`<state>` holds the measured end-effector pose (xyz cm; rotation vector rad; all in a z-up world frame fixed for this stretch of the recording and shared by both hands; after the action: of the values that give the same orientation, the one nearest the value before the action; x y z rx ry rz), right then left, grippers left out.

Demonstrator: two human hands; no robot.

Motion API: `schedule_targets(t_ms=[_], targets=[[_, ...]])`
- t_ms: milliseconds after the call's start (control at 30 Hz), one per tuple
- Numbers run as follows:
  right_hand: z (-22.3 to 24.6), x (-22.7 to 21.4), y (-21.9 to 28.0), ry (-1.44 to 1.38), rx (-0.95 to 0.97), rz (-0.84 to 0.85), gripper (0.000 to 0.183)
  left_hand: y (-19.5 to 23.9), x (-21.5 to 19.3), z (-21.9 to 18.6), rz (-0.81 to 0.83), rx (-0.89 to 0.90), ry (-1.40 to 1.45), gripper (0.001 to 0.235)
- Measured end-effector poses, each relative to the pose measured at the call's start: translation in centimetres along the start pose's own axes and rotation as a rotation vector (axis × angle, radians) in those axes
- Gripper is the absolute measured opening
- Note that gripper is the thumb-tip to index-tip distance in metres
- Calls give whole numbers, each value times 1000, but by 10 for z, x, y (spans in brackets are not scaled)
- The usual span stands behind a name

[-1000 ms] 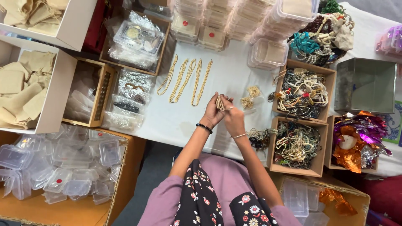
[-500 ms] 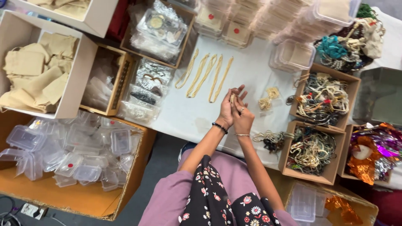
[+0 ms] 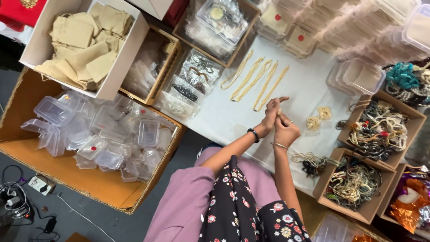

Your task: The person sits at a table and organizes thin, gold-colored chains by straightening them and laying them out in rows. They then pick up small, clear plastic bags, place the chains inside, and set the packaged items on the table.

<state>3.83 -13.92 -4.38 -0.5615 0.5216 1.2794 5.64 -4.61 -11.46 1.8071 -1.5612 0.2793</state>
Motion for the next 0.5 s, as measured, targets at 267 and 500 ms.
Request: schedule_targets(t_ms=[267,500], targets=[[-73,35,-1,-762,603,126,24,63,-119,-177,-408,905,-1232,24],[-122,13,23,-865,778,10,28,150,-326,-343,-924,826,-1522,6]])
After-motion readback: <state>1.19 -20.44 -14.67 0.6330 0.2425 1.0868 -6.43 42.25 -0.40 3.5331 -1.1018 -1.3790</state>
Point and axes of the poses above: each hand's wrist, its own y-axis away from the middle knuckle, its own x-axis out of the palm, z = x × y, the point moved 8 cm from there along -y, towards the middle knuckle, and after that the axes turned 6 degrees about y, right-handed, at the moved point
